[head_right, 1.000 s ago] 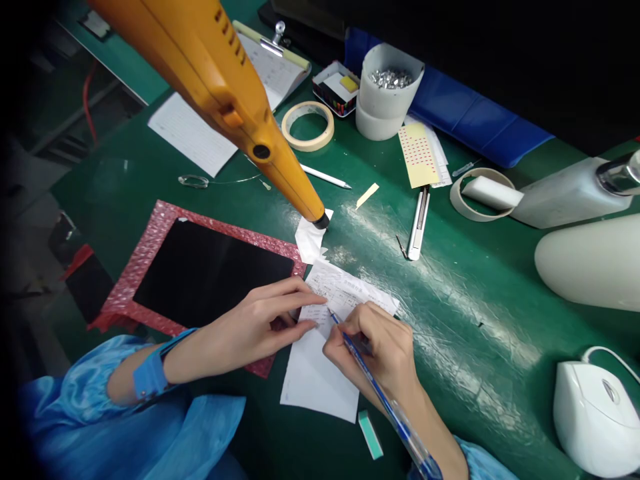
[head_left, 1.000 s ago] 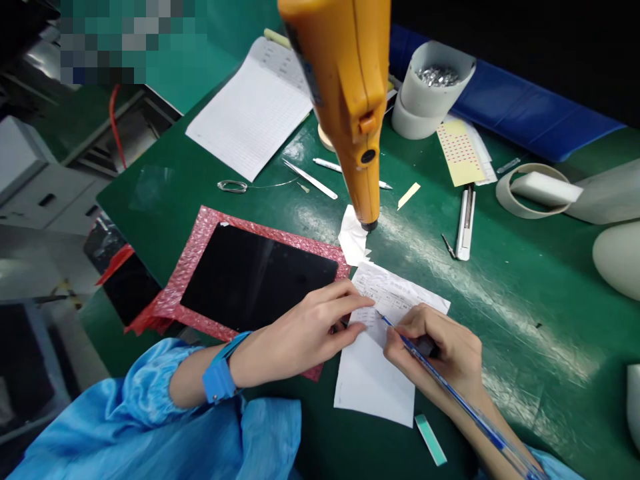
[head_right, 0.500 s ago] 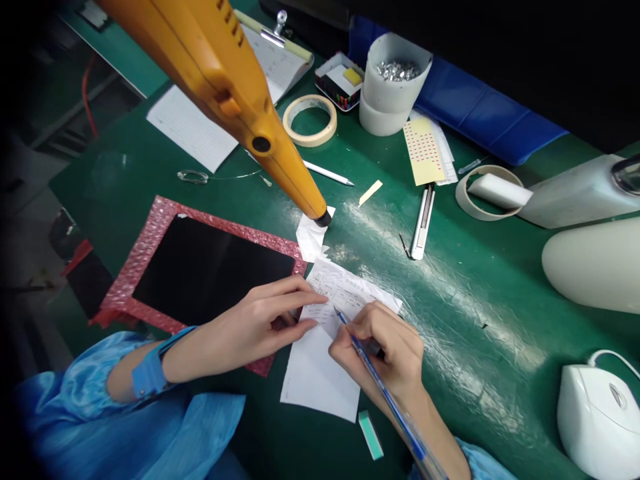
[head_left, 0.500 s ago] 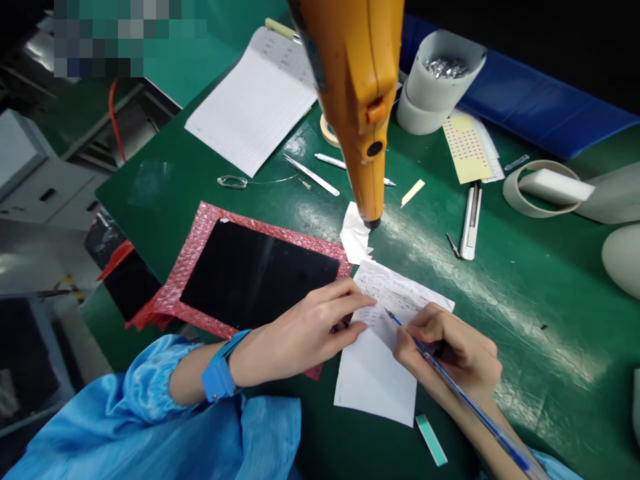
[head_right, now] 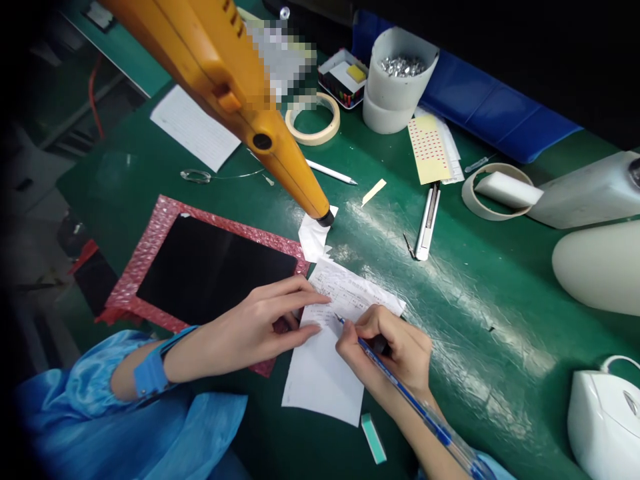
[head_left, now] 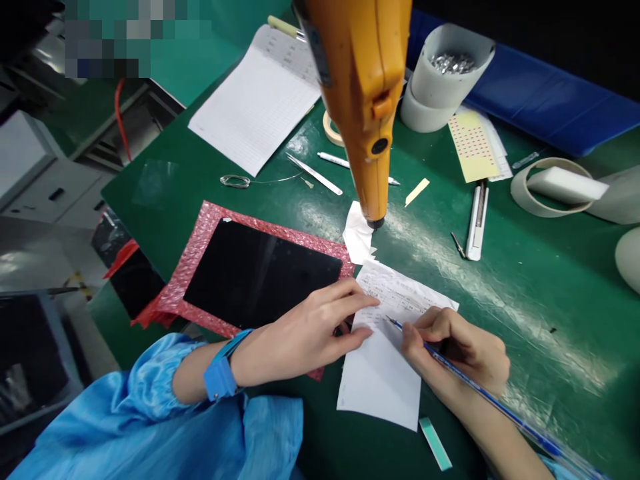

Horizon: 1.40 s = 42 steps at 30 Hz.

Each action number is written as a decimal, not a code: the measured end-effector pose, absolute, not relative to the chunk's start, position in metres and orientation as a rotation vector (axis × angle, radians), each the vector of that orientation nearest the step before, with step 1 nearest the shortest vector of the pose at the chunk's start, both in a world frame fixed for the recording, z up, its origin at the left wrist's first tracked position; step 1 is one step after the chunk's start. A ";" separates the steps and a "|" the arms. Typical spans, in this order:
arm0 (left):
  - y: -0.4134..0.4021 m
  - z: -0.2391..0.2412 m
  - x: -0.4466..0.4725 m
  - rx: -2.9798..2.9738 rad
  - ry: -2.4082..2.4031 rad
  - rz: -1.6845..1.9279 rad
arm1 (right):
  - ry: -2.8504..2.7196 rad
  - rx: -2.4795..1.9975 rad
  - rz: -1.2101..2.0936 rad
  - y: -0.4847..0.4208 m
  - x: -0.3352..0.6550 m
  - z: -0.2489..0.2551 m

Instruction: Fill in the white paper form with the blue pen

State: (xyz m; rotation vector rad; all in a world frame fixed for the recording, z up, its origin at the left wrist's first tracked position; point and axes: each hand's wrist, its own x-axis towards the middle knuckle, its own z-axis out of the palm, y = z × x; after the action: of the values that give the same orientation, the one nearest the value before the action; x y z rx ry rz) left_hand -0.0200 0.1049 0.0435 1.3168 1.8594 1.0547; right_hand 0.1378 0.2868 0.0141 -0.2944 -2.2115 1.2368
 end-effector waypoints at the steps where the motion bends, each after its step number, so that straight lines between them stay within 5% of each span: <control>1: 0.105 0.043 -0.020 1.319 1.857 1.051 | -2.222 -0.286 1.240 0.287 0.138 0.014; 42: 0.106 0.044 -0.020 1.379 1.871 1.070 | -2.360 -0.292 1.058 0.283 0.147 0.041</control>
State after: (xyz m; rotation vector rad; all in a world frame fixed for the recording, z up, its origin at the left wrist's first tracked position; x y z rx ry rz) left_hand -0.0195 0.1057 0.0435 1.3790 1.8711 1.0704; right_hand 0.1471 0.2835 0.0410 -0.2917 -2.3597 1.0584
